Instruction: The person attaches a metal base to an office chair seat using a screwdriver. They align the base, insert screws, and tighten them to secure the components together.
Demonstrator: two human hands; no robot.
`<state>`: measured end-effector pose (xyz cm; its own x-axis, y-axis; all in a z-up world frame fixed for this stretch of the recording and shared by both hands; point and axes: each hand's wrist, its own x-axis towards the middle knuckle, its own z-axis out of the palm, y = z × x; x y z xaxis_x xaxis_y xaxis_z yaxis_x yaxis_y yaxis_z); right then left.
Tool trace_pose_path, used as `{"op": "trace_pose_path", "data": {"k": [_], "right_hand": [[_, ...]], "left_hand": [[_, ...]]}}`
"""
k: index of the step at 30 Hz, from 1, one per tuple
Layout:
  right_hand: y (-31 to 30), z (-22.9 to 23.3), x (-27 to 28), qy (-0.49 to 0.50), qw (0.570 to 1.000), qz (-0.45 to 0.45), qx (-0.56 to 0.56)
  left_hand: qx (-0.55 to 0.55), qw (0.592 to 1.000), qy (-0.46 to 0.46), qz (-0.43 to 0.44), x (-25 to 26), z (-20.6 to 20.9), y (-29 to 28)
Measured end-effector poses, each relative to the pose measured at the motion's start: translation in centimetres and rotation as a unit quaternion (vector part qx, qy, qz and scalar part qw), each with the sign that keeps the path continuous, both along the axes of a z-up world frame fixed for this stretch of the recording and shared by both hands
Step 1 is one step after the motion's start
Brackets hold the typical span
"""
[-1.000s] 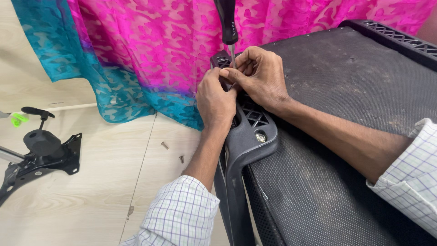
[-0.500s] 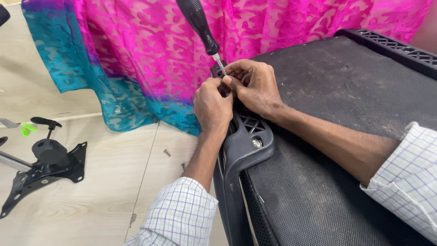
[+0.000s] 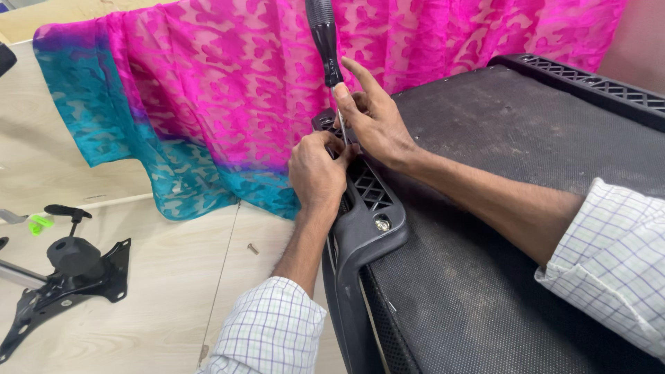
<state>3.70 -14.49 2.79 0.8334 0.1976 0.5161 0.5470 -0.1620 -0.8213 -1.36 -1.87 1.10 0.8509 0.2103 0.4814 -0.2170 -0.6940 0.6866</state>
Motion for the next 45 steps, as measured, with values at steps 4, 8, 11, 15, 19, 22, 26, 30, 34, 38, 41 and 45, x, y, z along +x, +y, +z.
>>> {"op": "trace_pose_path", "data": {"k": [4,8,11,15,19,22,26,30,34,38,41,45], "right_hand": [[-0.4,1.3,1.3,-0.046,0.999,0.006,-0.029],[-0.8,3.4,3.3,-0.062,0.995,0.07,0.026],[-0.8,4.6,4.3,-0.063,0.992,0.112,-0.002],[-0.9,4.9,4.1,-0.07,0.988,0.133,-0.032],[-1.2,5.1,3.5,-0.094,0.991,0.08,-0.055],[-1.0,5.4,3.2,-0.102,0.99,0.069,-0.071],[-0.8,5.6,2.5,-0.089,0.989,0.079,-0.09],[-1.1,5.9,2.0,-0.086,0.987,0.094,-0.094],[-1.4,6.2,1.7,-0.059,0.985,0.144,-0.078],[-2.2,7.3,1.5,-0.044,0.976,0.186,-0.107],[-3.3,8.5,1.4,-0.019,0.97,0.206,-0.129],[-3.6,9.1,1.4,-0.011,0.963,0.219,-0.158]], "left_hand": [[0.005,1.0,-0.019,0.006,-0.2,-0.1,-0.1],[-0.005,1.0,-0.003,0.011,-0.2,-0.1,-0.2],[-0.012,1.0,-0.002,0.006,-0.3,-0.2,-0.2],[-0.03,0.999,-0.015,0.005,-0.3,-0.7,-0.2],[-0.002,1.0,-0.03,0.0,-0.1,-0.8,-0.1],[0.021,0.998,-0.056,0.004,0.0,-0.7,-0.2],[-0.014,0.999,-0.032,0.004,0.0,-0.3,-0.4],[-0.037,0.999,-0.037,-0.015,0.2,0.2,-0.4],[-0.078,0.991,-0.108,-0.03,0.3,0.0,-0.4],[-0.101,0.989,-0.09,-0.053,0.6,-0.1,-0.3],[-0.097,0.991,-0.072,-0.059,0.8,-0.2,0.0],[-0.097,0.988,-0.085,-0.087,1.0,-0.3,0.5]]}}
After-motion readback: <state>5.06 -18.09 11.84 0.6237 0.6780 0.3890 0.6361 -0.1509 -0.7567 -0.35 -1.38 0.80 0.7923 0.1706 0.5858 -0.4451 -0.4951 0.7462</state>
